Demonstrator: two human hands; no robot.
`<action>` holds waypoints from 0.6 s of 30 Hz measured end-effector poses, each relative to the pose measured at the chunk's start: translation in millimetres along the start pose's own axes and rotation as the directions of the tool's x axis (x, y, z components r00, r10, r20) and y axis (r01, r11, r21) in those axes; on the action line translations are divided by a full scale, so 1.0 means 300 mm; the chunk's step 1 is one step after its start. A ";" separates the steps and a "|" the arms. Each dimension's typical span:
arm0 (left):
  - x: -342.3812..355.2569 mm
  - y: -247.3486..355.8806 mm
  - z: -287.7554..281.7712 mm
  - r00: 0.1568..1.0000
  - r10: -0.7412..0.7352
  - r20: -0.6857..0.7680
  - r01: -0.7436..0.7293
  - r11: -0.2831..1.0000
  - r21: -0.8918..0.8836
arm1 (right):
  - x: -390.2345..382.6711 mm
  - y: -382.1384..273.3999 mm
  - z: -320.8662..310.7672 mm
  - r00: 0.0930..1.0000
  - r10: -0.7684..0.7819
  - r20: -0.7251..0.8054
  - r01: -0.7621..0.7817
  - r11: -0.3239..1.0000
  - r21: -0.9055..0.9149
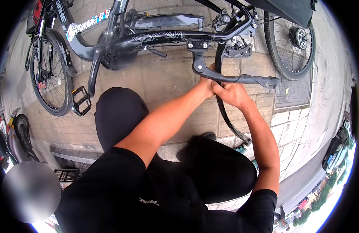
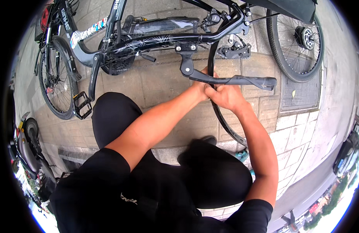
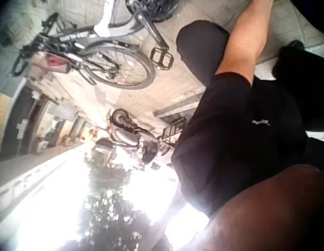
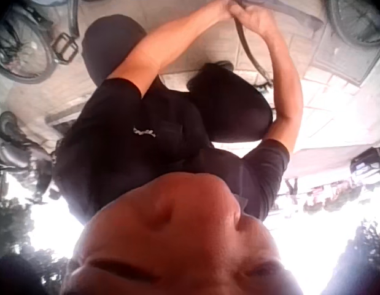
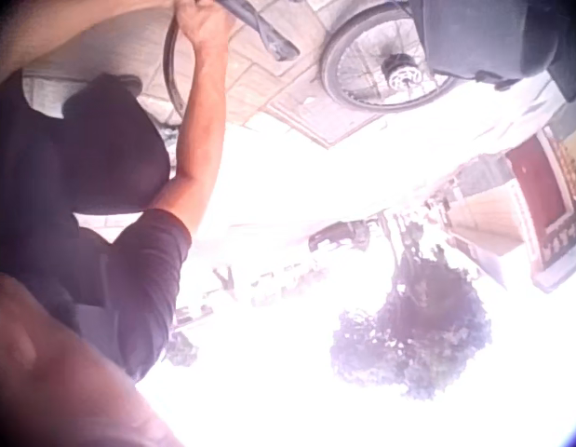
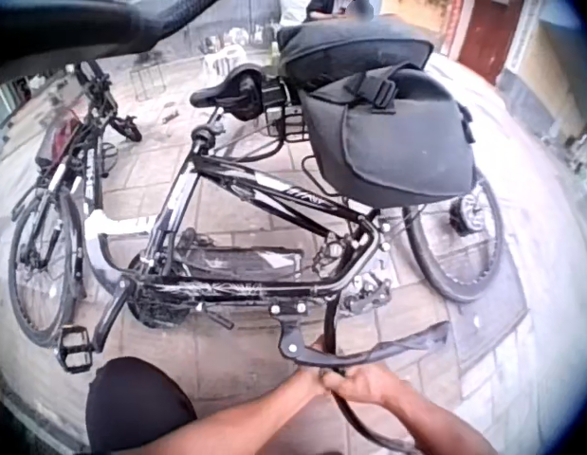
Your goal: The person removes a bicycle mudguard, measures it against the frame, and uses a cordless angle grinder to cut and trim the mudguard. After grinding, the person reattaches the modified mudguard to the bicycle frame.
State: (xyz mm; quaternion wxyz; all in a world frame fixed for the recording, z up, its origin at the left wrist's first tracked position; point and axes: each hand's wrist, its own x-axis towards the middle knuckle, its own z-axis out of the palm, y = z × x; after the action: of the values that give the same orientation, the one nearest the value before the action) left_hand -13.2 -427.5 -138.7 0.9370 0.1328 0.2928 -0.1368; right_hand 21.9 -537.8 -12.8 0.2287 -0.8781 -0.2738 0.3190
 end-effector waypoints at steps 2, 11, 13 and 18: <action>-0.005 -0.023 0.025 0.996 -0.084 -0.043 0.081 0.993 -0.083 | 0.031 -0.009 -0.010 0.990 0.118 -0.076 -0.120 0.992 -0.028; 0.062 0.097 0.043 0.996 0.074 -0.055 -0.059 0.970 0.236 | 0.014 -0.004 0.015 0.972 -0.133 -0.192 0.088 0.970 -0.228; 0.082 0.084 0.066 0.995 0.043 -0.094 -0.029 0.988 0.153 | 0.019 0.011 0.030 0.953 -0.261 -0.156 0.161 0.868 -0.470; 0.114 0.035 0.016 0.874 0.486 0.001 -0.371 0.665 0.649 | 0.011 0.011 0.014 0.959 -0.063 -0.277 -0.025 0.953 -0.302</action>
State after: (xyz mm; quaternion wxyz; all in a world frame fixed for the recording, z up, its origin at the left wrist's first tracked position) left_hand 19.7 -425.5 -153.1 0.8135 0.5150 0.2699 0.0103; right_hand 22.2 -537.2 -19.1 0.1314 -0.9366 -0.2923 0.1419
